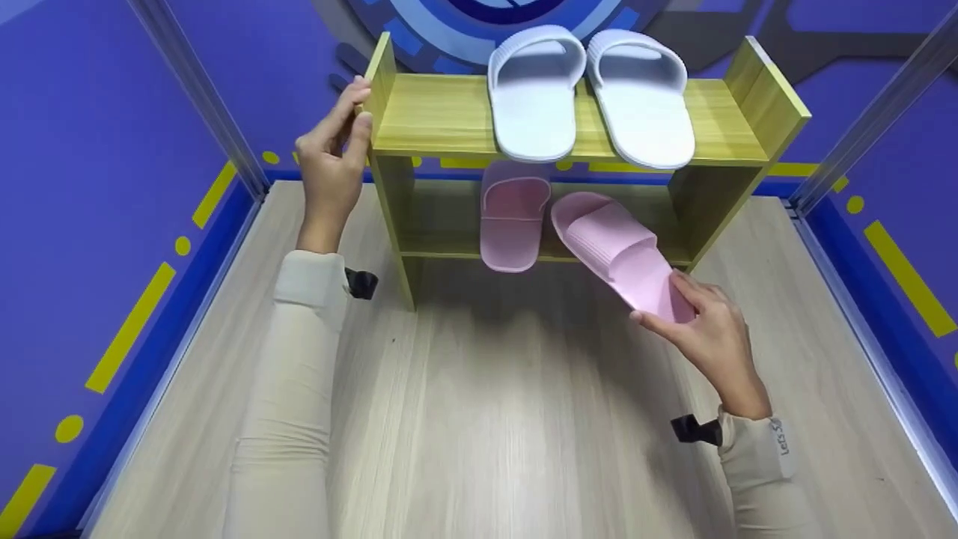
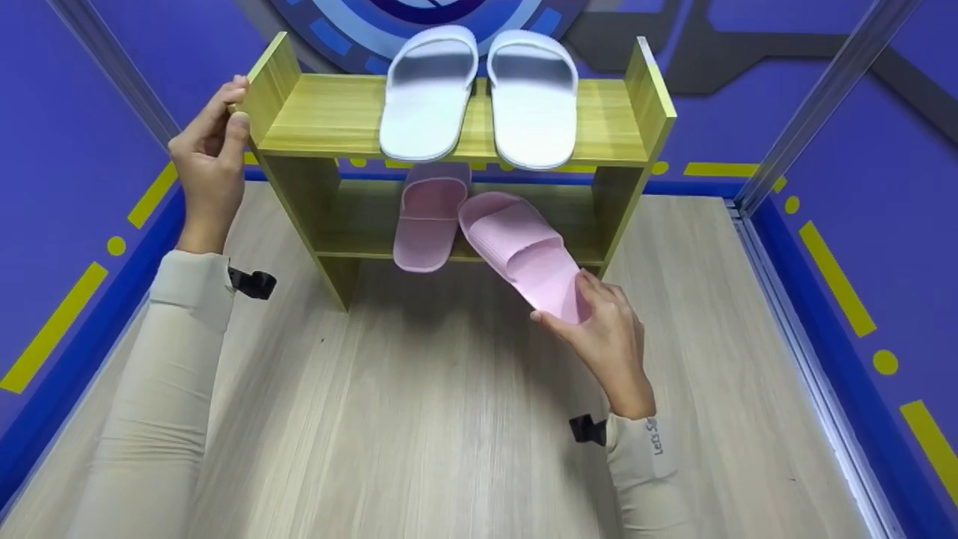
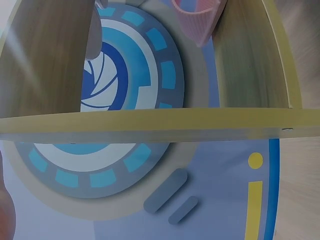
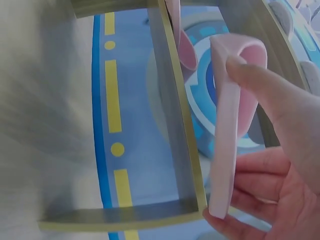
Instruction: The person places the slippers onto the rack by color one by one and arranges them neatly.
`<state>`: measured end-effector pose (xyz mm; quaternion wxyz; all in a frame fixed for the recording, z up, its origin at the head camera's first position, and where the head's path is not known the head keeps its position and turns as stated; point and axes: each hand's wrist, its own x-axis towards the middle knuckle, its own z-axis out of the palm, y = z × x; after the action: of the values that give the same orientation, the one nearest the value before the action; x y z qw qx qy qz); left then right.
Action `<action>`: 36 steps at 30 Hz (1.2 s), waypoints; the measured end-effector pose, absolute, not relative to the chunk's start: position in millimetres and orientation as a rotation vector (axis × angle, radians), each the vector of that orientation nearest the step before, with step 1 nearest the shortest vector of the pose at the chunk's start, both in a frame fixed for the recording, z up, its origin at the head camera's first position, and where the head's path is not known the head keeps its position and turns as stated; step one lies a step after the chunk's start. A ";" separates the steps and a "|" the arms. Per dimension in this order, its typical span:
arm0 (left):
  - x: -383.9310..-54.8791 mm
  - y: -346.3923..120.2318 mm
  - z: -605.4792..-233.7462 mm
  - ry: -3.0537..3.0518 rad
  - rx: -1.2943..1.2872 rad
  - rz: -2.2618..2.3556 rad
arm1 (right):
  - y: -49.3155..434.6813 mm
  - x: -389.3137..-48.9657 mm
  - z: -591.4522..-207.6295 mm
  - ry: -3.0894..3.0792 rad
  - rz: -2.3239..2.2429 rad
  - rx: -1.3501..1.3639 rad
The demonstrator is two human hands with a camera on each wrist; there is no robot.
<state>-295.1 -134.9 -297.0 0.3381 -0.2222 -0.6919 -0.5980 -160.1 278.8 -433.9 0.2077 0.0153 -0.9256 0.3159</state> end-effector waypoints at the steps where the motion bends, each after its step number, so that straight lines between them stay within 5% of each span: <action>1: -295.1 -134.8 -296.8 -1.806 -0.578 -1.559 | 276.6 -160.5 -433.3 -2.570 0.878 0.026; 36: -295.5 -133.2 -298.2 -1.764 -0.583 -1.550 | 228.9 -187.5 -416.5 -2.608 0.702 -0.305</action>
<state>-295.5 -133.2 -298.2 0.3534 -0.2256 -0.6820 -0.5993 -187.5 228.9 -416.5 0.2104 -0.1098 -0.9380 0.2525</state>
